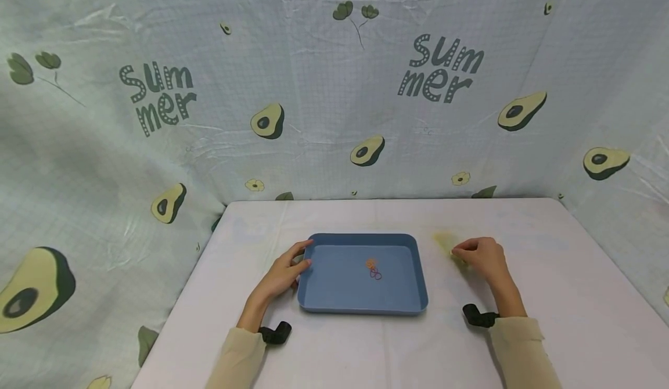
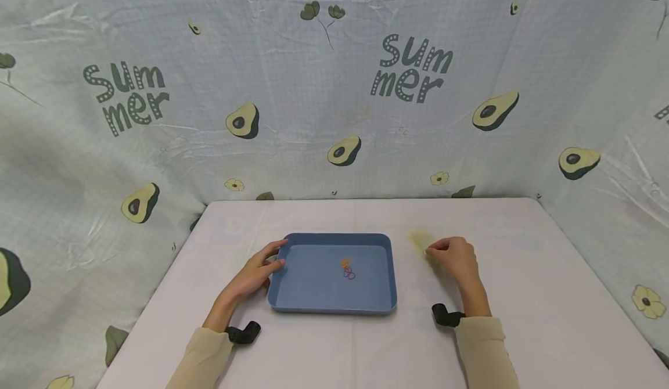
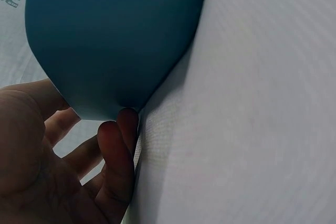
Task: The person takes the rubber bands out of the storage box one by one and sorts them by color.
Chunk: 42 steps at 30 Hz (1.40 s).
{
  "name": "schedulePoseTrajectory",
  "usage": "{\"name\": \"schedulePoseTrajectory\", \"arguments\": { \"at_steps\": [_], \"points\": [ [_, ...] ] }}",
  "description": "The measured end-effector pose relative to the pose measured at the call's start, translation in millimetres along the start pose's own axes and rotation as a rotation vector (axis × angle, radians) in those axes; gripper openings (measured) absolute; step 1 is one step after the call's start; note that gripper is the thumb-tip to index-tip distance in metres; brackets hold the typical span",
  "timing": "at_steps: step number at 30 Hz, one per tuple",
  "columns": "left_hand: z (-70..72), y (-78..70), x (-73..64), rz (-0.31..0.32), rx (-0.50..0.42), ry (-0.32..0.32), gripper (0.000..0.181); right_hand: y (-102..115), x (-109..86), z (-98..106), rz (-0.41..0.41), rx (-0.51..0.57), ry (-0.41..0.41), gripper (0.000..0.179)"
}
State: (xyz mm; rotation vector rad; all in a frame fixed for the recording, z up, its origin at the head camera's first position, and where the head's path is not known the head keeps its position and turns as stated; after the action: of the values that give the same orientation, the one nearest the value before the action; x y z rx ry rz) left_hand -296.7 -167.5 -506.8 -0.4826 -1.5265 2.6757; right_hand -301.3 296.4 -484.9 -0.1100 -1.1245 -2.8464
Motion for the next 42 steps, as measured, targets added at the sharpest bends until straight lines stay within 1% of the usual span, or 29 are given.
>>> {"name": "schedulePoseTrajectory", "arguments": {
  "at_steps": [4, 12, 17, 25, 34, 42],
  "points": [
    [0.3, 0.4, -0.2, 0.005, 0.0, 0.0, 0.057, -8, -0.1, -6, -0.037, -0.012, 0.008, 0.032],
    [-0.4, -2.5, -1.6, -0.009, -0.019, 0.017, 0.056, -15, -0.7, -11, -0.049, -0.049, 0.007, 0.032],
    [-0.8, -4.3, -2.4, -0.01, -0.026, 0.009, 0.056, -15, -1.6, -11, -0.06, -0.064, 0.008, 0.032],
    [-1.2, -3.2, -2.0, 0.006, -0.016, -0.004, 0.056, -12, -3.1, -10, -0.095, -0.051, 0.006, 0.031],
    [-0.7, -0.9, -0.9, 0.012, 0.005, 0.0, 0.056, -12, -2.7, -10, -0.086, -0.057, 0.0, 0.03],
    [-0.7, -1.3, -1.3, 0.006, 0.0, 0.004, 0.056, -13, -2.9, -11, -0.082, -0.05, -0.008, 0.03]
  ]
}}
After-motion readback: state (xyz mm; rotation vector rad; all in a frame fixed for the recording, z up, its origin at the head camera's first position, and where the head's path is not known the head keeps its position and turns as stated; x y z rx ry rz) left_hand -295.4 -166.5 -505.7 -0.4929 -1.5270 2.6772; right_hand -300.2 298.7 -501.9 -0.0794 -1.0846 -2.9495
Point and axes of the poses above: each hand's wrist, its own x-axis towards the middle knuckle, its own z-axis out of the back of the hand, y = z × x, the point moved 6 cm from there along x, towards the middle knuckle, and after that the axes turned 12 degrees about z, right-handed, at the moved point
